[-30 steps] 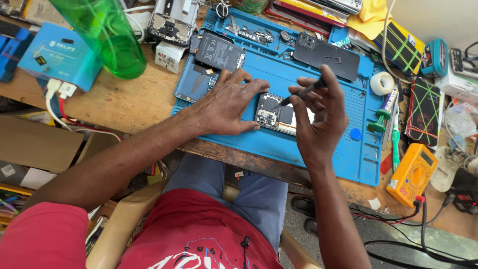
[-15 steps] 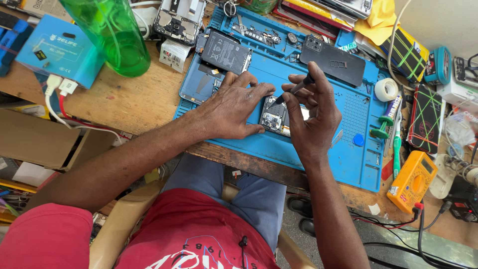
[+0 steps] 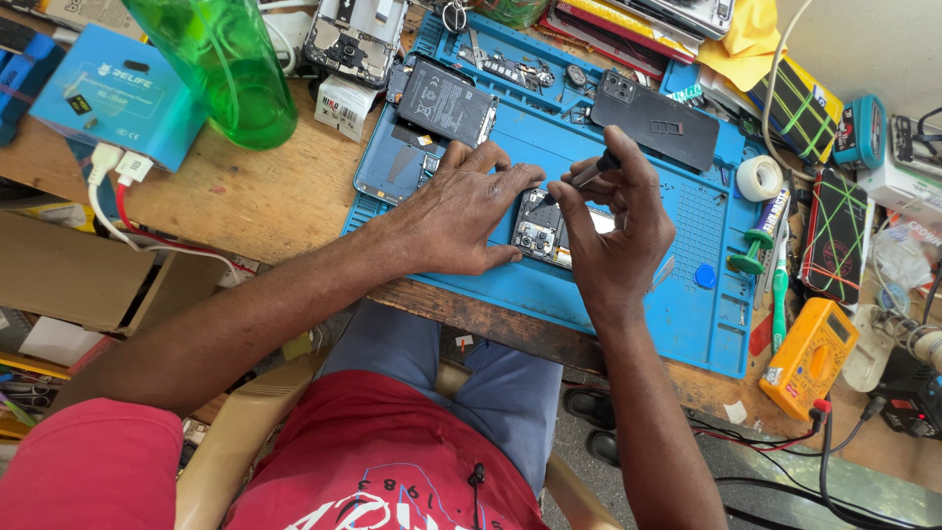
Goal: The person uses a screwdriver to remove screws from a disassembled smartphone placed on a blue work mat. They repeatedly unscrew and reposition the device while handling small components on the cluttered workbench.
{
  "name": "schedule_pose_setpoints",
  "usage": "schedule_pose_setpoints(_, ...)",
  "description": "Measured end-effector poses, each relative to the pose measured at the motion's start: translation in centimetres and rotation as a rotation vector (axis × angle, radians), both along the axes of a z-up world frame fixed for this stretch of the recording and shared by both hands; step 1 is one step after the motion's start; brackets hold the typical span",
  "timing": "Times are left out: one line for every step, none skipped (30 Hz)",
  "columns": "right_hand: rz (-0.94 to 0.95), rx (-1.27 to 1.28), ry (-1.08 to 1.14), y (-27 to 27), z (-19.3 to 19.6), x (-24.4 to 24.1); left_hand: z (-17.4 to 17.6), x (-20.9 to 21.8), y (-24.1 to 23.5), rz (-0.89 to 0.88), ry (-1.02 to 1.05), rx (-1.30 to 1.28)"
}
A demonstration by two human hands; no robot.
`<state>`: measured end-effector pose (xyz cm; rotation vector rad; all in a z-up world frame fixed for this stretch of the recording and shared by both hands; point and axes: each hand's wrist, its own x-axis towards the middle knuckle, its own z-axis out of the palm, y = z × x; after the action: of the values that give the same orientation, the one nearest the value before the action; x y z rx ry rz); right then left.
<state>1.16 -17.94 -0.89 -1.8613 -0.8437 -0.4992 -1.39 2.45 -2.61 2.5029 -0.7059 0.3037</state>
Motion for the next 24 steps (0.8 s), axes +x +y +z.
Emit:
schedule_pose_setpoints(-0.009, -0.012, -0.010, 0.0, 0.1, 0.1, 0.1, 0.0, 0.0, -0.006, -0.020, -0.003)
schedule_pose_setpoints(-0.019, -0.024, -0.021, 0.1, 0.2, 0.2, 0.1, 0.0, 0.1, 0.001, -0.014, -0.004)
schedule_pose_setpoints(0.003, -0.019, -0.017, 0.1, 0.3, 0.3, 0.2, 0.0, 0.1, 0.007, -0.008, -0.004)
schedule_pose_setpoints(0.024, -0.014, -0.013, 0.2, 0.3, 0.5, 0.3, 0.0, 0.2, 0.013, -0.001, -0.004)
schedule_pose_setpoints(0.046, -0.009, -0.010, 0.3, 0.4, 0.7, 0.4, 0.1, 0.3, 0.017, 0.004, -0.006)
schedule_pose_setpoints(0.055, -0.017, -0.011, 0.3, 0.5, 0.8, 0.5, 0.1, 0.3, 0.022, 0.010, -0.007)
schedule_pose_setpoints(0.065, -0.026, -0.012, 0.3, 0.6, 1.0, 0.5, 0.1, 0.4, 0.027, 0.016, -0.009)
schedule_pose_setpoints(0.076, -0.034, -0.013, 0.3, 0.6, 1.1, 0.6, 0.2, 0.5, 0.031, 0.016, -0.003)
schedule_pose_setpoints(0.075, -0.036, -0.013, 0.4, 0.6, 1.2, 0.6, 0.1, 0.5, 0.037, 0.017, 0.004)
schedule_pose_setpoints(0.074, -0.037, -0.013, 0.4, 0.6, 1.3, 0.6, 0.1, 0.6, 0.042, 0.018, 0.010)
schedule_pose_setpoints(0.070, -0.039, -0.012, 0.4, 0.6, 1.3, 0.6, 0.1, 0.6, 0.043, 0.025, 0.012)
schedule_pose_setpoints(0.067, -0.042, -0.011, 0.5, 0.5, 1.3, 0.6, 0.2, 0.6, 0.044, 0.033, 0.014)
schedule_pose_setpoints(0.062, -0.045, -0.011, 0.4, 0.5, 1.3, 0.5, 0.2, 0.5, 0.044, 0.039, 0.015)
schedule_pose_setpoints(0.058, -0.049, -0.011, 0.3, 0.4, 1.3, 0.5, 0.2, 0.5, 0.042, 0.037, 0.010)
schedule_pose_setpoints(0.052, -0.048, -0.019, 0.3, 0.4, 1.3, 0.5, 0.2, 0.5, 0.041, 0.034, 0.006)
schedule_pose_setpoints(0.046, -0.048, -0.026, 0.3, 0.4, 1.3, 0.5, 0.2, 0.4, 0.040, 0.031, 0.001)
schedule_pose_setpoints(0.041, -0.048, -0.034, 0.4, 0.4, 1.4, 0.5, 0.2, 0.5, 0.041, 0.029, 0.006)
schedule_pose_setpoints(0.041, -0.041, -0.029, 0.4, 0.4, 1.4, 0.5, 0.2, 0.5, 0.042, 0.027, 0.011)
schedule_pose_setpoints(0.041, -0.034, -0.022, 0.5, 0.3, 1.4, 0.4, 0.2, 0.5, 0.043, 0.026, 0.015)
schedule_pose_setpoints(0.042, -0.028, -0.016, 0.6, 0.3, 1.4, 0.4, 0.2, 0.6, 0.045, 0.027, 0.019)
schedule_pose_setpoints(0.034, -0.033, -0.018, 0.6, 0.3, 1.3, 0.4, 0.2, 0.6, 0.046, 0.027, 0.023)
schedule_pose_setpoints(0.027, -0.039, -0.020, 0.6, 0.3, 1.3, 0.3, 0.3, 0.6, 0.048, 0.027, 0.027)
schedule_pose_setpoints(0.020, -0.045, -0.022, 0.6, 0.3, 1.2, 0.2, 0.3, 0.5, 0.048, 0.030, 0.025)
schedule_pose_setpoints(0.015, -0.055, -0.029, 0.6, 0.3, 1.1, 0.1, 0.2, 0.5, 0.048, 0.033, 0.022)
